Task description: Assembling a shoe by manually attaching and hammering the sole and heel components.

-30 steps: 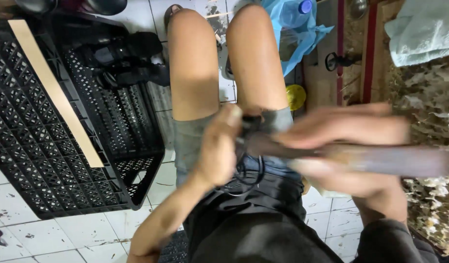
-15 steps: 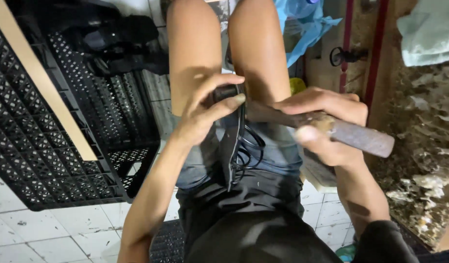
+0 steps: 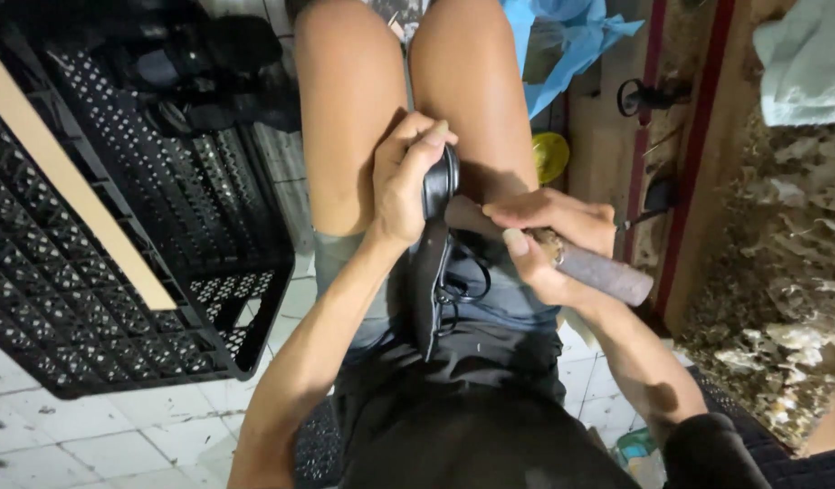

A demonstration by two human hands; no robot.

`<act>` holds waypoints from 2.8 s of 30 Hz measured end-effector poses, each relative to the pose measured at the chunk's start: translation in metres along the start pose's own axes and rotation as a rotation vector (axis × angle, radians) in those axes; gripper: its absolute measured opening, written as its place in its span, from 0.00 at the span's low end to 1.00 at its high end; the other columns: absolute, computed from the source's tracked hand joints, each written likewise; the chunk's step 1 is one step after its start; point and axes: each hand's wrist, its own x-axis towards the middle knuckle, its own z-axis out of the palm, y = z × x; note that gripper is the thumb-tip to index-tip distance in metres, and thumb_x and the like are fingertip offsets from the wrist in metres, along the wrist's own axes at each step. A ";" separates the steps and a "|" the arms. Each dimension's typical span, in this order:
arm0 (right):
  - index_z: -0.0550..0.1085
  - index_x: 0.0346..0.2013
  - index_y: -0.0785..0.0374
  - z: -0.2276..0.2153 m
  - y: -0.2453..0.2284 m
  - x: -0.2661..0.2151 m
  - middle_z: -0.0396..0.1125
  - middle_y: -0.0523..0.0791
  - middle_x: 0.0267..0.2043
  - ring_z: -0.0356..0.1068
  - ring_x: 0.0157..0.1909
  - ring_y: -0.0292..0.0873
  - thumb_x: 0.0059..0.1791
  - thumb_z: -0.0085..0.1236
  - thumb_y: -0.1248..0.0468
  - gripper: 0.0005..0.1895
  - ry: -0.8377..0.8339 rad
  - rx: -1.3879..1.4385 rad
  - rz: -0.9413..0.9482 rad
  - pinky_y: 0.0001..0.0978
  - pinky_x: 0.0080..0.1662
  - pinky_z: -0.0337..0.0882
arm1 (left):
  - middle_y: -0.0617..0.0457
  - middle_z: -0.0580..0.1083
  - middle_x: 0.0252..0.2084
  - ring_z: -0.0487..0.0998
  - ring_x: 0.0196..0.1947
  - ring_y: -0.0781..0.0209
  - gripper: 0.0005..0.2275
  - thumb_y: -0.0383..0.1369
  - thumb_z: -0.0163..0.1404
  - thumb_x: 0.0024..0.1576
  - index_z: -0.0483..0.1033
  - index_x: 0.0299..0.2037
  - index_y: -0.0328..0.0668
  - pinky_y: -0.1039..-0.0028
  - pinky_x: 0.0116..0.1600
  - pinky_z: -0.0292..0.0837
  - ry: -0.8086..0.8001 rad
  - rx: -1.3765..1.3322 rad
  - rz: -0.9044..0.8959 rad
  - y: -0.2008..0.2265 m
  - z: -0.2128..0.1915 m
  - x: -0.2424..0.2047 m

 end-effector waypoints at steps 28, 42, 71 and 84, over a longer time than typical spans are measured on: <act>0.71 0.27 0.72 -0.019 -0.011 -0.019 0.68 0.52 0.29 0.69 0.30 0.45 0.39 0.54 0.67 0.08 -0.069 0.086 0.011 0.33 0.32 0.68 | 0.50 0.59 0.53 0.63 0.46 0.63 0.45 0.26 0.66 0.30 0.52 0.59 0.51 0.73 0.48 0.70 -0.428 0.034 -0.259 0.008 -0.049 -0.038; 0.72 0.25 0.69 -0.012 -0.011 0.014 0.68 0.52 0.28 0.68 0.22 0.46 0.38 0.51 0.69 0.05 -0.255 -0.046 -0.248 0.32 0.24 0.69 | 0.48 0.64 0.47 0.64 0.46 0.59 0.40 0.30 0.66 0.30 0.58 0.55 0.49 0.68 0.52 0.62 -0.482 0.154 -0.268 0.009 -0.047 -0.021; 0.72 0.26 0.72 -0.002 0.003 -0.048 0.69 0.52 0.28 0.71 0.29 0.44 0.34 0.59 0.73 0.08 -0.002 0.134 0.112 0.30 0.29 0.70 | 0.50 0.62 0.43 0.63 0.42 0.64 0.42 0.26 0.66 0.31 0.53 0.56 0.44 0.75 0.48 0.65 -0.544 0.019 -0.247 0.002 -0.049 -0.024; 0.72 0.28 0.72 -0.008 -0.002 -0.035 0.68 0.52 0.29 0.71 0.31 0.44 0.35 0.59 0.71 0.09 -0.028 0.164 0.112 0.28 0.33 0.69 | 0.41 0.52 0.57 0.61 0.50 0.54 0.51 0.23 0.67 0.29 0.42 0.61 0.51 0.62 0.52 0.68 -0.490 0.023 -0.284 0.012 -0.045 -0.034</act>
